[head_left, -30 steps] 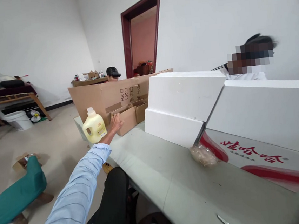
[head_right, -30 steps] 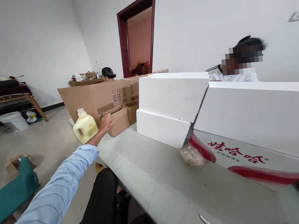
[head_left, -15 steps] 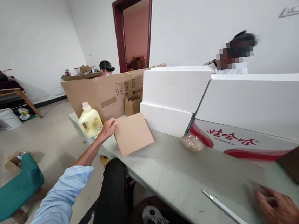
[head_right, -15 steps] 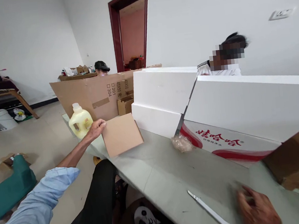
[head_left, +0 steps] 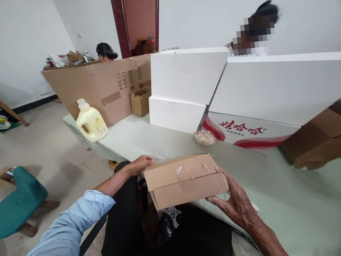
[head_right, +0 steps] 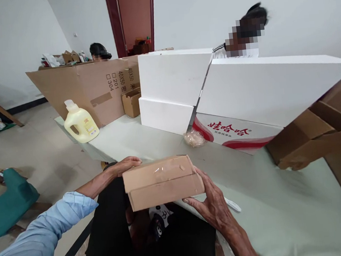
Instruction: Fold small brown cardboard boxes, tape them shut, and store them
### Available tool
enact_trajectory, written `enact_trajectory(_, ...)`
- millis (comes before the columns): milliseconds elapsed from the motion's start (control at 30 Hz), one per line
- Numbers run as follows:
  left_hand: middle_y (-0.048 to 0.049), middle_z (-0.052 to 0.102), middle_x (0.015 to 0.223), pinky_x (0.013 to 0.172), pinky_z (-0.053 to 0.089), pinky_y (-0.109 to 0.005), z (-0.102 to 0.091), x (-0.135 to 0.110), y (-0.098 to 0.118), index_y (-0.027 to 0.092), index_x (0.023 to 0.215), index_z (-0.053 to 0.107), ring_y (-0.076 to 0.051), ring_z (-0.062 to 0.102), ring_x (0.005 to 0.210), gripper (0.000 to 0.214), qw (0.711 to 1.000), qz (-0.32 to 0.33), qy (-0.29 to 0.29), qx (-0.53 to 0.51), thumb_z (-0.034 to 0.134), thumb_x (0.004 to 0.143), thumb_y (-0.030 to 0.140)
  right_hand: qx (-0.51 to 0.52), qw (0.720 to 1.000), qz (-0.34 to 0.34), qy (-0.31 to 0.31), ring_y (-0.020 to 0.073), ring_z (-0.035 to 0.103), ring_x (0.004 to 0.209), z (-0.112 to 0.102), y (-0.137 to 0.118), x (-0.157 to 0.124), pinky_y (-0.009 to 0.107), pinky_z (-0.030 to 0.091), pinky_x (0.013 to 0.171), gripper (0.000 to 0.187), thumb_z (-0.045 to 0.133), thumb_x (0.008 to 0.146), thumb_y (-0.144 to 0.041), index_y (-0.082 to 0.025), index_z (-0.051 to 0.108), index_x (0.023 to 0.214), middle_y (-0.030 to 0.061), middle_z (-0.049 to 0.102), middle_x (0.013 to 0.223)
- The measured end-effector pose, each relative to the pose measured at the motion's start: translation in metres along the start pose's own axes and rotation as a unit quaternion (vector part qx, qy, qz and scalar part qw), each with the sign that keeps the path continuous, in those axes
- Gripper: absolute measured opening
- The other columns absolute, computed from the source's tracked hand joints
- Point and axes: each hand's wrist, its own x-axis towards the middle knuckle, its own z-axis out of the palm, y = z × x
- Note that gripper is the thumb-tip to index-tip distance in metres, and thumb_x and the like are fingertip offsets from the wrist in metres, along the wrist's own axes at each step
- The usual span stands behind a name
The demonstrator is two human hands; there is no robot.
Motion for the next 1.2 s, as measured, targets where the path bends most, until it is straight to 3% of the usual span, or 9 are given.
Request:
enact_trajectory(167, -0.0128, 0.077, 0.113, 0.071, 0.057, -0.026, 0.003, -0.025, -0.003, 0.016, 0.115, 0.071, -0.025, 0.075, 0.098, 0.07, 0.999, 0.022, -0.021, -0.034, 0.079, 0.08, 0.077, 0.032, 0.998, 0.059, 0.017, 0.0237, 0.072, 0.087, 0.0, -0.007, -0.005, 0.038, 0.062, 0.081, 0.05, 0.061, 0.105, -0.056, -0.023, 0.06, 0.142, 0.0121, 0.074, 0.121)
enact_trajectory(267, -0.0214, 0.053, 0.165, 0.088, 0.062, -0.034, -0.001, -0.046, -0.007, 0.021, 0.149, 0.06, -0.038, 0.061, 0.141, 0.102, 0.993, 0.096, -0.033, -0.057, 0.07, 0.077, 0.094, 0.053, 0.995, 0.078, 0.019, 0.0198, 0.066, 0.076, 0.004, -0.015, -0.003, 0.035, 0.059, 0.075, 0.041, 0.063, 0.104, -0.054, -0.022, 0.064, 0.129, 0.0076, 0.073, 0.107)
enact_trajectory(333, -0.0198, 0.034, 0.178, 0.095, 0.063, -0.038, -0.005, -0.058, -0.013, 0.027, 0.165, 0.046, -0.045, 0.048, 0.155, 0.124, 0.988, 0.145, -0.051, -0.033, 0.084, 0.066, 0.091, 0.067, 0.994, 0.091, 0.016, 0.0204, 0.066, 0.077, 0.006, -0.019, -0.001, 0.035, 0.058, 0.075, 0.039, 0.063, 0.104, -0.054, -0.022, 0.065, 0.126, 0.0058, 0.073, 0.101)
enact_trajectory(467, -0.0188, 0.025, 0.182, 0.106, 0.061, -0.048, -0.006, -0.073, -0.023, 0.034, 0.178, 0.019, -0.049, 0.041, 0.159, 0.153, 0.975, 0.185, -0.033, 0.119, 0.105, 0.055, 0.063, 0.08, 0.991, 0.111, 0.006, 0.0211, 0.067, 0.079, 0.009, -0.02, 0.002, 0.035, 0.057, 0.075, 0.035, 0.061, 0.104, -0.054, -0.023, 0.065, 0.121, 0.0047, 0.073, 0.098)
enact_trajectory(600, -0.0204, 0.026, 0.181, 0.127, 0.044, -0.061, 0.002, -0.083, -0.017, 0.028, 0.178, 0.02, -0.048, 0.034, 0.163, 0.143, 0.944, 0.231, 0.029, 0.234, 0.102, 0.064, 0.058, 0.056, 0.99, 0.124, 0.029, 0.0209, 0.067, 0.077, 0.01, -0.015, 0.003, 0.033, 0.055, 0.071, 0.036, 0.062, 0.101, -0.058, -0.024, 0.065, 0.113, 0.0039, 0.071, 0.093)
enact_trajectory(800, -0.0183, 0.027, 0.179, 0.126, 0.047, -0.058, 0.024, -0.094, -0.007, 0.032, 0.176, 0.02, -0.045, 0.032, 0.165, 0.133, 0.897, 0.377, 0.073, 0.218, 0.101, 0.071, 0.047, 0.017, 0.987, 0.154, 0.049, 0.021, 0.064, 0.072, 0.012, -0.019, 0.004, 0.032, 0.051, 0.065, 0.04, 0.056, 0.104, -0.063, -0.024, 0.064, 0.106, 0.0018, 0.066, 0.081)
enact_trajectory(933, -0.0198, 0.036, 0.172, 0.124, 0.05, -0.059, 0.031, -0.091, -0.011, 0.03, 0.174, 0.018, -0.044, 0.043, 0.158, 0.133, 0.877, 0.409, 0.109, 0.228, 0.1, 0.07, 0.04, 0.001, 0.993, 0.118, 0.02, 0.0211, 0.067, 0.076, 0.009, -0.015, 0.001, 0.032, 0.052, 0.067, 0.035, 0.054, 0.108, -0.059, -0.025, 0.063, 0.11, 0.003, 0.068, 0.089)
enact_trajectory(1100, -0.0224, 0.04, 0.164, 0.114, 0.056, -0.055, 0.028, -0.088, -0.013, 0.027, 0.168, 0.021, -0.043, 0.048, 0.152, 0.127, 0.87, 0.414, 0.119, 0.24, 0.099, 0.069, 0.039, -0.199, 0.977, 0.079, -0.009, 0.0323, 0.071, 0.099, -0.008, 0.04, -0.03, 0.043, 0.057, 0.08, 0.041, 0.05, 0.107, -0.058, -0.024, 0.064, 0.124, 0.0146, 0.072, 0.116)
enact_trajectory(1200, -0.024, 0.039, 0.165, 0.11, 0.057, -0.052, 0.028, -0.088, -0.011, 0.03, 0.157, 0.027, -0.043, 0.046, 0.155, 0.114, 0.86, 0.44, 0.114, 0.233, 0.099, 0.07, 0.038, -0.282, 0.952, 0.101, -0.06, 0.0362, 0.07, 0.099, -0.011, 0.08, -0.056, 0.046, 0.057, 0.076, 0.035, 0.049, 0.104, -0.052, -0.023, 0.066, 0.115, 0.0165, 0.072, 0.11)
